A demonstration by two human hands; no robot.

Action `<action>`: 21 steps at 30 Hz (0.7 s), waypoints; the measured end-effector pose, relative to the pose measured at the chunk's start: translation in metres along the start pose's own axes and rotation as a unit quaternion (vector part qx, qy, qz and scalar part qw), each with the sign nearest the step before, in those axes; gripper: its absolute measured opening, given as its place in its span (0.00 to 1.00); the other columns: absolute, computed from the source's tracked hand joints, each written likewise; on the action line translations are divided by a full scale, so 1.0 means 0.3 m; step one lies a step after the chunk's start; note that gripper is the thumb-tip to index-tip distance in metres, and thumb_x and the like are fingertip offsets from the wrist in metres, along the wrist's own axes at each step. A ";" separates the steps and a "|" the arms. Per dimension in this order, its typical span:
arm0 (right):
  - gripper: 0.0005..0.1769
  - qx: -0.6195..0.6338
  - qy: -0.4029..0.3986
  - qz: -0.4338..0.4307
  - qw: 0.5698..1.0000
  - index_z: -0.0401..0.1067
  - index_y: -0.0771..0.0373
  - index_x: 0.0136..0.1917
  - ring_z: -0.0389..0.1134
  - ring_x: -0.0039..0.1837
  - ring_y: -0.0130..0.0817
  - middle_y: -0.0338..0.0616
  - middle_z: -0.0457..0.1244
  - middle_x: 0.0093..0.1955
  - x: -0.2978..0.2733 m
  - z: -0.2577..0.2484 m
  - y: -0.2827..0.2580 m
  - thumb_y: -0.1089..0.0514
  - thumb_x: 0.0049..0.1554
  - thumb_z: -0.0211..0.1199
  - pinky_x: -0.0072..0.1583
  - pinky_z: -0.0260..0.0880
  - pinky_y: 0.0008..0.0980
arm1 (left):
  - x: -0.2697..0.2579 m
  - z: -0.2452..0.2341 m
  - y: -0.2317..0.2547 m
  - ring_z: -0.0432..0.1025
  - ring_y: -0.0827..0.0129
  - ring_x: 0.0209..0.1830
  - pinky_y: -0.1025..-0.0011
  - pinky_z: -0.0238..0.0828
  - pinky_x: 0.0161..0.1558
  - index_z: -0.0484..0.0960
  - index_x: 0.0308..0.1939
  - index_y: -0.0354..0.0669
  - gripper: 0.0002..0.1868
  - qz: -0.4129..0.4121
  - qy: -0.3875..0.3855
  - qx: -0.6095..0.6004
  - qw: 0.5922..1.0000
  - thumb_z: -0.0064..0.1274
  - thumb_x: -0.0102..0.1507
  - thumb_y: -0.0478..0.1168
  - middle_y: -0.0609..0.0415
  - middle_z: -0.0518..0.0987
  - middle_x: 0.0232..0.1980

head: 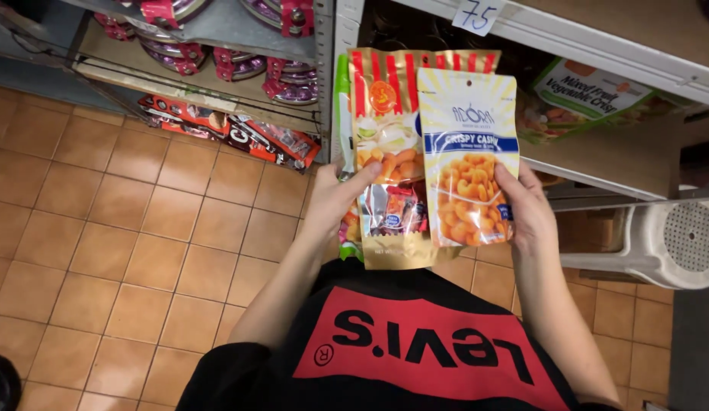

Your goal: Selecting and picking up various snack items, including popcorn, chips, and chocolates, from store shelves and placing them into a basket or holding them.

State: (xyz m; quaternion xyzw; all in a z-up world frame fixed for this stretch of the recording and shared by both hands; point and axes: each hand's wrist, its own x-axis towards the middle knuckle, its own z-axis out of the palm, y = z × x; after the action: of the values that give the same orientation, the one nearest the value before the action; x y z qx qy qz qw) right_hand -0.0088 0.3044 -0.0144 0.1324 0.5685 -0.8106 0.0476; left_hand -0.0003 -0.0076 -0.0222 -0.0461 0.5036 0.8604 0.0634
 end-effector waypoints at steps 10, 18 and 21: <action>0.22 -0.029 -0.099 0.049 0.993 0.68 0.66 0.69 0.72 0.58 0.29 0.43 0.70 0.60 -0.025 0.024 0.041 0.63 0.62 0.60 0.60 0.73 0.31 | -0.006 -0.033 -0.019 0.79 0.72 0.45 0.71 0.77 0.48 0.81 0.56 0.29 0.21 -0.009 0.034 0.013 0.999 0.60 0.64 0.41 0.49 0.85 0.49; 0.12 0.067 -0.099 -0.010 0.993 0.71 0.65 0.62 0.74 0.51 0.32 0.45 0.70 0.54 0.127 -0.294 0.120 0.57 0.68 0.60 0.53 0.75 0.31 | 0.046 -0.108 -0.036 0.78 0.67 0.48 0.69 0.78 0.49 0.77 0.58 0.27 0.29 0.010 0.090 -0.093 0.992 0.50 0.70 0.54 0.45 0.83 0.52; 0.16 0.121 -0.076 -0.044 0.989 0.70 0.66 0.69 0.73 0.54 0.30 0.44 0.70 0.58 0.008 -0.108 -0.030 0.59 0.70 0.59 0.57 0.74 0.27 | 0.042 -0.106 -0.013 0.78 0.66 0.48 0.67 0.79 0.48 0.77 0.58 0.28 0.30 0.018 0.088 -0.091 0.992 0.49 0.69 0.55 0.44 0.83 0.52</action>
State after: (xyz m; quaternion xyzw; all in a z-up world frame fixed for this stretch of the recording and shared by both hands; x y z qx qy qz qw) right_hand -0.0080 0.3378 -0.0172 0.0500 0.4663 -0.8824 0.0388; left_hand -0.0117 -0.0327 -0.0429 -0.1181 0.4273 0.8964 -0.0014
